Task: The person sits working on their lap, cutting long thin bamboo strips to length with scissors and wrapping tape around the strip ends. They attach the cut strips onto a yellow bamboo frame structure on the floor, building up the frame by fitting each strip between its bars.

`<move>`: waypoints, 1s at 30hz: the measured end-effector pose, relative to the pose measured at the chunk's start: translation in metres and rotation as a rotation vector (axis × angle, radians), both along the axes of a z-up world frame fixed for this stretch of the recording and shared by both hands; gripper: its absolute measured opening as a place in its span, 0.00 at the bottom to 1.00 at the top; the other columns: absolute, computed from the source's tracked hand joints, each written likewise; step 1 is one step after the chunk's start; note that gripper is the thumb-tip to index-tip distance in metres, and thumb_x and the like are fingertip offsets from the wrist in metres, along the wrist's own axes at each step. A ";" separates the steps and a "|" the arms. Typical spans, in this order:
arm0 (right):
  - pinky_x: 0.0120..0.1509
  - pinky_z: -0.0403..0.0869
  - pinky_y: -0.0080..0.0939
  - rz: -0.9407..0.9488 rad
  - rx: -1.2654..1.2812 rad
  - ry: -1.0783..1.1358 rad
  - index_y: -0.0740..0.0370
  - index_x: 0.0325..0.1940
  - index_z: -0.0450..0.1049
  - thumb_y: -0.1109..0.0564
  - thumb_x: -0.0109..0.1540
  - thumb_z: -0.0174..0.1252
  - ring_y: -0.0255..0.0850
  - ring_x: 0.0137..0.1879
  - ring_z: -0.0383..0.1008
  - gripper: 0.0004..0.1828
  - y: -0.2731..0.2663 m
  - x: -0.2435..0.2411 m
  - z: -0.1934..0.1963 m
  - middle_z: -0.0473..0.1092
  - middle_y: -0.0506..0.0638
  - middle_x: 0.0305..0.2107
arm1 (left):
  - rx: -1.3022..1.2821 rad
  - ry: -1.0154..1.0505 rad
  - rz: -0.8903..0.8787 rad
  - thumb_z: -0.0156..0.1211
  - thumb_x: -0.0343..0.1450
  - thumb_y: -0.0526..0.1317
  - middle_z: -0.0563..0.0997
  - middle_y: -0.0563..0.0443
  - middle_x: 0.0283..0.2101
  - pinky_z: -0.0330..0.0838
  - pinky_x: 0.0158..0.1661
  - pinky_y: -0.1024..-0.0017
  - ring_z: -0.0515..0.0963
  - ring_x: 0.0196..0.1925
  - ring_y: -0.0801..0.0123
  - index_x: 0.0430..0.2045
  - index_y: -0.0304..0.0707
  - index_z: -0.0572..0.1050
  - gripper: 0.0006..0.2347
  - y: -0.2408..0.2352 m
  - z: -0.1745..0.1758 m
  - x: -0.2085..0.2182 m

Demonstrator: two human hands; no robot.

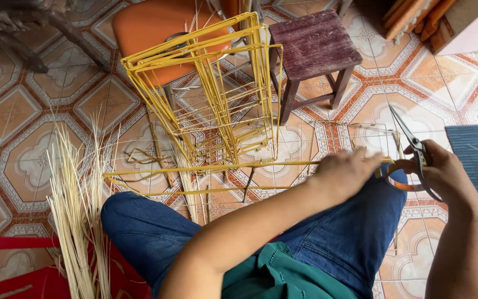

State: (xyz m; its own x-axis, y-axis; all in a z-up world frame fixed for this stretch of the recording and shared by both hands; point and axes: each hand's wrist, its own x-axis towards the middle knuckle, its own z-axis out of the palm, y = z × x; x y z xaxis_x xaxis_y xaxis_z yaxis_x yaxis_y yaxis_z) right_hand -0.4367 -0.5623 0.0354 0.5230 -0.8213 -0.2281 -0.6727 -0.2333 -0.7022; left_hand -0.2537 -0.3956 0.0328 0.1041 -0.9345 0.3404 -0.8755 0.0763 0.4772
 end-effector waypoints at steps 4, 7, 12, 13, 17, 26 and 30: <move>0.46 0.79 0.47 -0.013 0.070 -0.105 0.65 0.51 0.75 0.72 0.57 0.53 0.44 0.49 0.79 0.18 0.000 0.002 0.003 0.79 0.56 0.38 | 0.026 -0.132 0.020 0.51 0.72 0.36 0.83 0.39 0.40 0.82 0.37 0.58 0.86 0.40 0.50 0.45 0.32 0.75 0.11 -0.056 -0.036 -0.042; 0.48 0.77 0.50 -0.018 -0.035 -0.015 0.67 0.54 0.75 0.72 0.60 0.56 0.52 0.50 0.79 0.18 0.002 0.003 0.006 0.78 0.61 0.39 | 0.099 -0.137 0.042 0.53 0.72 0.35 0.84 0.40 0.37 0.83 0.38 0.61 0.87 0.40 0.54 0.36 0.33 0.78 0.07 -0.076 -0.051 -0.047; 0.41 0.80 0.52 -0.046 0.279 -0.331 0.69 0.53 0.71 0.66 0.60 0.59 0.51 0.48 0.81 0.17 -0.023 -0.030 -0.027 0.77 0.62 0.38 | 0.100 -0.007 -0.041 0.56 0.69 0.41 0.85 0.38 0.34 0.81 0.36 0.56 0.88 0.37 0.51 0.32 0.36 0.79 0.08 -0.051 0.009 -0.023; 0.43 0.80 0.47 0.028 0.312 -0.408 0.68 0.55 0.71 0.64 0.60 0.61 0.53 0.43 0.82 0.18 -0.030 -0.044 -0.041 0.78 0.62 0.37 | 0.088 0.075 -0.045 0.57 0.68 0.42 0.85 0.37 0.32 0.81 0.36 0.55 0.87 0.35 0.49 0.31 0.38 0.80 0.09 -0.041 0.027 -0.021; 0.33 0.63 0.34 0.086 0.437 -0.904 0.69 0.60 0.68 0.66 0.72 0.64 0.38 0.36 0.69 0.14 -0.057 -0.087 -0.098 0.69 0.54 0.34 | 0.019 0.132 -0.033 0.57 0.72 0.52 0.83 0.38 0.25 0.80 0.33 0.55 0.87 0.30 0.51 0.26 0.40 0.81 0.15 -0.004 0.096 -0.001; 0.46 0.79 0.52 0.490 0.698 -1.310 0.74 0.48 0.71 0.64 0.64 0.68 0.47 0.35 0.80 0.14 0.098 0.039 0.115 0.76 0.62 0.33 | -0.391 0.676 -0.267 0.58 0.77 0.51 0.74 0.62 0.19 0.56 0.17 0.78 0.66 0.16 0.83 0.27 0.44 0.81 0.15 0.133 0.178 0.087; 0.68 0.75 0.59 0.674 0.463 -1.146 0.63 0.53 0.72 0.63 0.58 0.70 0.46 0.51 0.79 0.21 0.149 0.069 0.162 0.74 0.49 0.37 | -0.423 0.846 -0.094 0.61 0.74 0.48 0.68 0.64 0.15 0.52 0.18 0.78 0.63 0.16 0.84 0.22 0.43 0.79 0.13 0.194 0.140 0.117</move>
